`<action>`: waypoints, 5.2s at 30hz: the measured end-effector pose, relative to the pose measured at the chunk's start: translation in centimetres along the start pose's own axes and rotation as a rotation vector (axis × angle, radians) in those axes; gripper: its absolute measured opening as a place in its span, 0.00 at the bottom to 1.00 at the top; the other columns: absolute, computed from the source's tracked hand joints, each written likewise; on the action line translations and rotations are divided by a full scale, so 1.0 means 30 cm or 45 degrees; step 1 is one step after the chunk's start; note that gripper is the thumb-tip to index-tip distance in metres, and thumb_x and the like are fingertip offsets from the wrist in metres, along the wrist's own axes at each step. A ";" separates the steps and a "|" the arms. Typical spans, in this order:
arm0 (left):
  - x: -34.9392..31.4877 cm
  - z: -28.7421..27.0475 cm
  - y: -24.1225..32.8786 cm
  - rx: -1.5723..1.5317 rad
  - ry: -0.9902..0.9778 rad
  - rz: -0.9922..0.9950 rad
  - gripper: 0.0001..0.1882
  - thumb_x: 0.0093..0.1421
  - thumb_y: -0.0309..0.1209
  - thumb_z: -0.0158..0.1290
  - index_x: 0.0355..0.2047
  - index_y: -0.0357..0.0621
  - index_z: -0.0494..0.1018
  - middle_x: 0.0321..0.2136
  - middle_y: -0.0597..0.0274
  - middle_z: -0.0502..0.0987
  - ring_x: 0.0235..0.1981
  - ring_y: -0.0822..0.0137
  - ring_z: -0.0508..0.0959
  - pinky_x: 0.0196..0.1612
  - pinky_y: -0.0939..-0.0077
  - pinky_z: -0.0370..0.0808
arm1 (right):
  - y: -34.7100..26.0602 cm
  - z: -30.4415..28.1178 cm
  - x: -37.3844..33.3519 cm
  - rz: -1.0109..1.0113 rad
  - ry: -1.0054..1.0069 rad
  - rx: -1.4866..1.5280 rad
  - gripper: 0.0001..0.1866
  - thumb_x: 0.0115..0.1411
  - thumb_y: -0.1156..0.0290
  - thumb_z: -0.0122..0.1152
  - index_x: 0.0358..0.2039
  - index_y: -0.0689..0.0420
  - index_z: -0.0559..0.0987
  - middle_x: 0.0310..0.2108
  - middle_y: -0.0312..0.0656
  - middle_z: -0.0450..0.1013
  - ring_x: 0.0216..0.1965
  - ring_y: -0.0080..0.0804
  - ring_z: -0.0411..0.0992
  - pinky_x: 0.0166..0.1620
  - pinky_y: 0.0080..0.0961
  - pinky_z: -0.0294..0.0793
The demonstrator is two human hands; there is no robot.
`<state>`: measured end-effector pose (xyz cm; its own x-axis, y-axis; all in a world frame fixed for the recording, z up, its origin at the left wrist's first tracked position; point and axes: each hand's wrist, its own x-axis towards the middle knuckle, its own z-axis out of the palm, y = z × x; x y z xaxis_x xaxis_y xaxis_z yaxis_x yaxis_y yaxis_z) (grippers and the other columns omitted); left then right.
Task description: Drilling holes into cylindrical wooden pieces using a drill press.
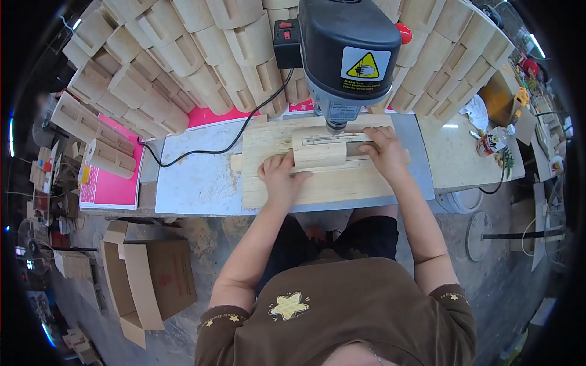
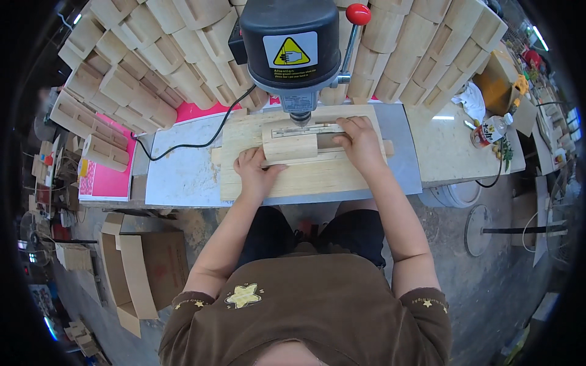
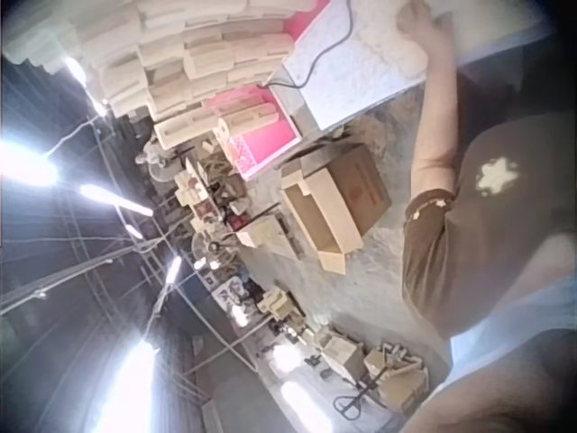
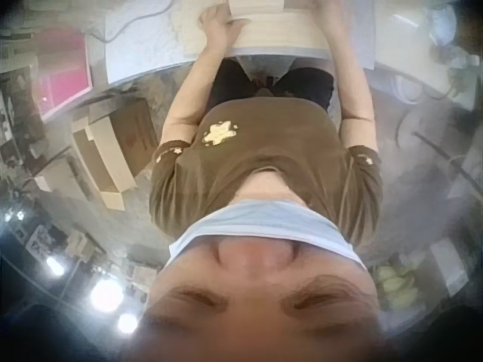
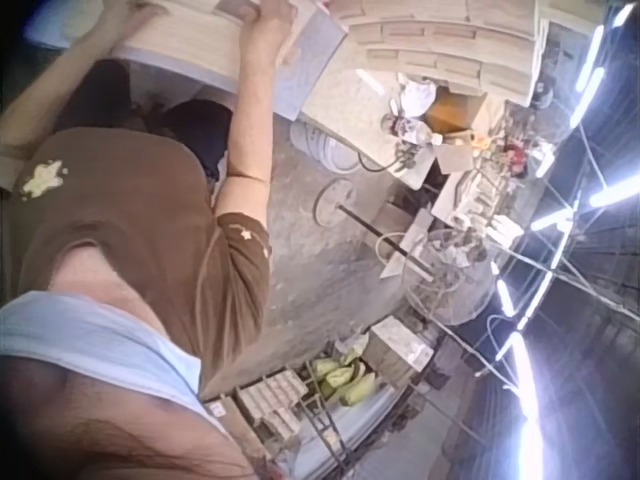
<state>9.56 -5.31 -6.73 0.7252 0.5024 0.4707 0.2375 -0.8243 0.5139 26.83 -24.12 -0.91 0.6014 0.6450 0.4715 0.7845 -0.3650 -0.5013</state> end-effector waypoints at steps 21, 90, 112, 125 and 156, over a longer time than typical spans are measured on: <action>-0.002 -0.014 -0.075 -0.103 -0.131 0.012 0.28 0.37 0.37 0.66 0.42 0.52 0.76 0.28 0.67 0.71 0.37 0.64 0.70 0.44 0.63 0.56 | -0.361 -0.319 0.137 -0.195 0.478 -0.167 0.05 0.55 0.71 0.56 0.30 0.58 0.78 0.14 0.44 0.66 0.18 0.40 0.68 0.23 0.34 0.64; 0.052 0.130 -0.007 -0.789 -0.221 -0.176 0.23 0.35 0.35 0.68 0.34 0.46 0.77 0.31 0.68 0.71 0.35 0.67 0.71 0.49 0.64 0.55 | 0.046 -0.114 0.039 -0.145 -0.389 -0.044 0.18 0.54 0.63 0.60 0.44 0.57 0.75 0.37 0.40 0.73 0.43 0.36 0.69 0.50 0.36 0.63; -0.029 -0.355 0.013 -1.262 -0.417 -1.334 0.21 0.49 0.42 0.61 0.28 0.32 0.73 0.16 0.61 0.74 0.13 0.76 0.71 0.13 0.84 0.62 | -0.075 -0.106 -0.092 -0.230 -0.264 -0.081 0.15 0.45 0.72 0.63 0.37 0.56 0.77 0.32 0.39 0.72 0.39 0.37 0.69 0.51 0.36 0.59; 0.021 -0.256 0.034 -1.055 -0.577 -1.163 0.23 0.49 0.45 0.62 0.26 0.33 0.71 0.17 0.65 0.71 0.14 0.76 0.67 0.17 0.83 0.64 | -0.079 -0.121 -0.094 -0.208 -0.291 -0.100 0.17 0.46 0.72 0.62 0.39 0.57 0.76 0.32 0.41 0.72 0.38 0.39 0.68 0.48 0.36 0.60; 0.009 -0.033 -0.031 -0.035 -0.040 0.050 0.24 0.36 0.36 0.66 0.37 0.46 0.76 0.34 0.64 0.74 0.39 0.62 0.70 0.47 0.63 0.57 | -0.080 -0.060 -0.021 0.432 -0.026 -0.112 0.38 0.50 0.63 0.66 0.60 0.52 0.60 0.57 0.51 0.60 0.60 0.47 0.57 0.59 0.35 0.57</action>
<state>8.89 -4.16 -6.35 0.7536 0.4609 0.4686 0.1907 -0.8356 0.5152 24.84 -24.85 1.32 0.8276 0.4901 0.2735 0.5510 -0.6168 -0.5620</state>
